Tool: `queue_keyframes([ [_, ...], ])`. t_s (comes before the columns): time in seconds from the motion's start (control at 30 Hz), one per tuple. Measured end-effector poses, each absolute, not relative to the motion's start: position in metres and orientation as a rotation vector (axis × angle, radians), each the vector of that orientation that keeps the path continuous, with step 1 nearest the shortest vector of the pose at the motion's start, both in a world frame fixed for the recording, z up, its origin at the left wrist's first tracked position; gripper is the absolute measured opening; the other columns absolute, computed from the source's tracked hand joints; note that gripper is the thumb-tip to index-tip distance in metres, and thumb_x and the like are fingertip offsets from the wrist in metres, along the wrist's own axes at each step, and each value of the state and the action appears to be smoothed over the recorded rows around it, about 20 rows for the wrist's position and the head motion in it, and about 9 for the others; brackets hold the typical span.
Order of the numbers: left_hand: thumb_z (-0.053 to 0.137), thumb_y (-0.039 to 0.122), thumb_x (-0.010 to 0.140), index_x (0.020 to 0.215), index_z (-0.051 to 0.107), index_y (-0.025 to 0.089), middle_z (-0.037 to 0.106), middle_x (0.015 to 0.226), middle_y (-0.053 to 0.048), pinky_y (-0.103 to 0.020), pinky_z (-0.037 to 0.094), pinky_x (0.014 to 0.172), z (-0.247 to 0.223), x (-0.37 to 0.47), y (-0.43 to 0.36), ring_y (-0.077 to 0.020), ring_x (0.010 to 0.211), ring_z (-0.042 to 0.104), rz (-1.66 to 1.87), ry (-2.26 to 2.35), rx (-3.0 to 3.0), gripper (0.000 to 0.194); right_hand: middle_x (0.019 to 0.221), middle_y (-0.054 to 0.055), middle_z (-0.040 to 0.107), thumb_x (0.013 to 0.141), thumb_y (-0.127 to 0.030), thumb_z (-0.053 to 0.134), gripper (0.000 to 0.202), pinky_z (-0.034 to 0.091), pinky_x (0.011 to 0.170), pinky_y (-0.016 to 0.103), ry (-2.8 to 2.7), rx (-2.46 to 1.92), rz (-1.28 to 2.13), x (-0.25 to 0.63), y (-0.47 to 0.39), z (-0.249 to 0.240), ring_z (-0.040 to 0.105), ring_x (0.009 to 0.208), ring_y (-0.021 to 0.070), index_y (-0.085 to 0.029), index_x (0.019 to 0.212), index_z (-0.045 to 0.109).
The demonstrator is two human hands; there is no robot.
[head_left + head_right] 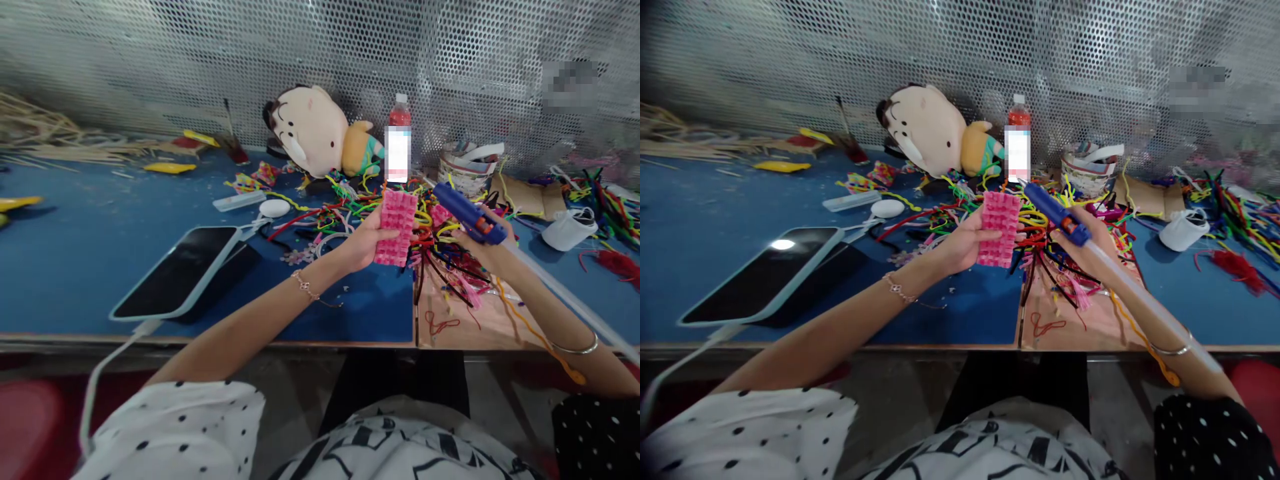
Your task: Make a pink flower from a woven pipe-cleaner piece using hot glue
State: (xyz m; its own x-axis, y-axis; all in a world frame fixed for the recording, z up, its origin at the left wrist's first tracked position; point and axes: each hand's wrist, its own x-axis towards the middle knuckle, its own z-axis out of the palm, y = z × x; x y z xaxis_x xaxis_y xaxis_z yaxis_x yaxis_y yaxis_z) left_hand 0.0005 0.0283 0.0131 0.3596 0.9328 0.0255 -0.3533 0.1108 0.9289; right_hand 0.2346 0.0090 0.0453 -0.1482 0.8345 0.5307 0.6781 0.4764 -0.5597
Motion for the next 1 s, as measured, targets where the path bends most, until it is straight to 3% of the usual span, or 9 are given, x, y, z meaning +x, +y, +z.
queue_keyframes([
  [0.17,0.063,0.030,0.080,0.105,0.057,0.019,0.071,0.087,-0.002,-0.033,0.058,0.075,0.005,0.002,0.029,-0.0170,0.073,0.070,1.211,0.797,1.162,0.028,0.080,0.004,0.068,0.084,-0.034,0.060,0.014,0.049,0.062,0.027,-2.171,-0.849,0.005,0.222,0.003,0.039,0.063,0.069,0.0161,-0.021,0.087,0.059],
  [0.33,0.064,0.024,0.077,0.086,0.069,0.019,0.069,0.073,0.000,-0.026,0.053,0.072,0.003,-0.008,0.018,-0.0154,0.071,0.065,1.386,1.127,1.703,0.012,0.075,0.006,0.068,0.094,-0.034,0.043,0.020,0.049,0.059,0.027,-2.256,-0.648,-0.115,0.216,-0.006,0.032,0.065,0.066,0.0165,-0.020,0.089,0.057],
  [0.53,0.056,0.030,0.086,0.091,0.073,0.024,0.077,0.097,-0.006,-0.029,0.056,0.084,0.002,-0.017,0.007,-0.0186,0.089,0.071,1.349,1.058,2.047,0.019,0.072,0.005,0.066,0.097,-0.023,0.041,0.020,0.048,0.058,0.023,-2.335,-0.660,-0.081,0.215,-0.022,0.033,0.063,0.065,0.0130,-0.019,0.082,0.054],
  [0.67,0.051,0.036,0.090,0.097,0.074,0.022,0.076,0.101,-0.007,-0.029,0.057,0.086,-0.002,-0.020,0.007,-0.0187,0.094,0.072,1.361,1.030,2.155,0.027,0.066,0.004,0.063,0.097,-0.022,0.042,0.021,0.046,0.056,0.023,-2.374,-0.710,-0.104,0.217,-0.027,0.034,0.060,0.060,0.0133,-0.019,0.079,0.053],
  [1.0,0.052,0.024,0.090,0.103,0.073,0.022,0.076,0.104,-0.006,-0.025,0.058,0.087,-0.006,-0.025,0.005,-0.0169,0.096,0.072,1.448,0.991,2.340,0.024,0.052,0.000,0.047,0.097,-0.023,0.042,0.033,0.037,0.048,0.026,-2.270,-0.692,-0.198,0.217,-0.022,0.015,0.050,0.048,0.0120,-0.022,0.063,0.045],
])
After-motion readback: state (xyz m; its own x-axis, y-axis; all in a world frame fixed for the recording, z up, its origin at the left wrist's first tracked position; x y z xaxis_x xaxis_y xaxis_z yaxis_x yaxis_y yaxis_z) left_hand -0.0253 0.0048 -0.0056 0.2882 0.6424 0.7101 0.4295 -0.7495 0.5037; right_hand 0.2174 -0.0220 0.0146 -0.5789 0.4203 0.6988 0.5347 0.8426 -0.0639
